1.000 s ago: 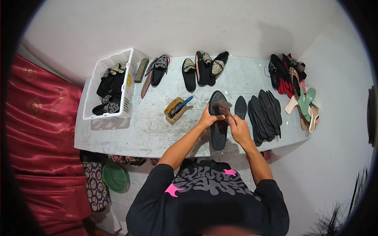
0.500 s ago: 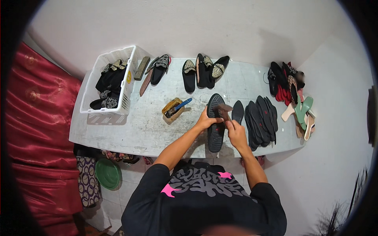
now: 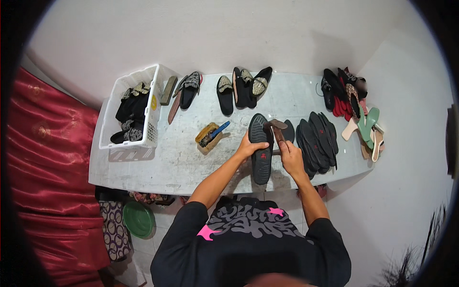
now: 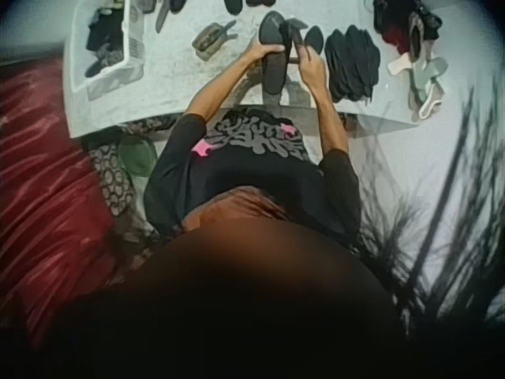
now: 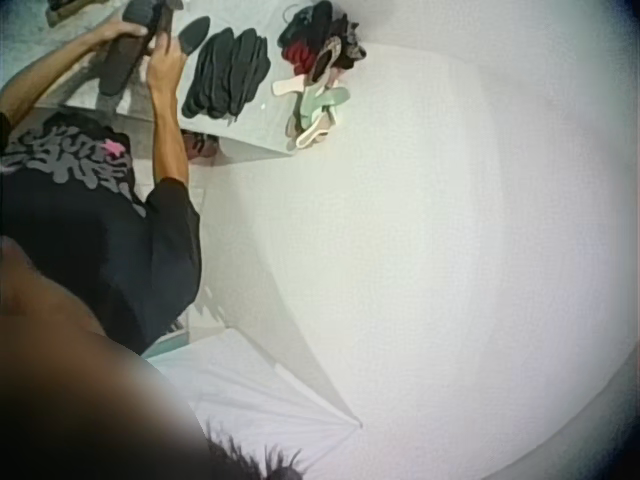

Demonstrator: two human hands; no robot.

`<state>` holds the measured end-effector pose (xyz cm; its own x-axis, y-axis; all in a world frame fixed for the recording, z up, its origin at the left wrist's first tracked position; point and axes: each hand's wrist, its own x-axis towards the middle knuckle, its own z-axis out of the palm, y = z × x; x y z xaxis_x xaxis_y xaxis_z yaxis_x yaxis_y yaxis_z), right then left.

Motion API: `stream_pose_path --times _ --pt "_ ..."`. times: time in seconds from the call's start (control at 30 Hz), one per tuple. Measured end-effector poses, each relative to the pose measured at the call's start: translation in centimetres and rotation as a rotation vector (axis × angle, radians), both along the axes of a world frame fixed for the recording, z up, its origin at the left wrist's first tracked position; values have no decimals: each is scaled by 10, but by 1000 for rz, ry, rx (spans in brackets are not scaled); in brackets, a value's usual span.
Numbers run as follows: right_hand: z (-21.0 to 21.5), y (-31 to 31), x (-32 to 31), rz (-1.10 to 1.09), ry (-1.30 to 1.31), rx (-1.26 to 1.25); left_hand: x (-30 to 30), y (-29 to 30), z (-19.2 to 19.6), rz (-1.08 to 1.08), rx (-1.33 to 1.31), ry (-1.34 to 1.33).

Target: The person is seen putting the inner sole of the shoe and gluing and hammering it.

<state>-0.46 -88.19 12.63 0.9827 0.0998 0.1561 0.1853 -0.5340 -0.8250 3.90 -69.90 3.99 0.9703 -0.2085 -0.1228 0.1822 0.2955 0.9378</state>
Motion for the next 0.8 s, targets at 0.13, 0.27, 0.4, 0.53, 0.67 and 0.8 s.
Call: stream_pose_path --times 0.13,0.27,0.4,0.53,0.67,0.8 --pt "16 9 -8 24 0 483 -7 1 7 39 -25 25" --pt "-1 26 -7 4 -268 491 -6 -1 6 29 -15 17" --pt "-45 20 11 -46 -199 -206 -6 -1 3 30 -56 -12" --pt "-12 13 13 18 130 156 -9 -1 7 9 -65 2" --pt "28 19 -2 7 98 504 -7 1 11 25 -92 79" --pt "-3 13 -2 19 -146 272 -7 -3 12 35 -155 113"
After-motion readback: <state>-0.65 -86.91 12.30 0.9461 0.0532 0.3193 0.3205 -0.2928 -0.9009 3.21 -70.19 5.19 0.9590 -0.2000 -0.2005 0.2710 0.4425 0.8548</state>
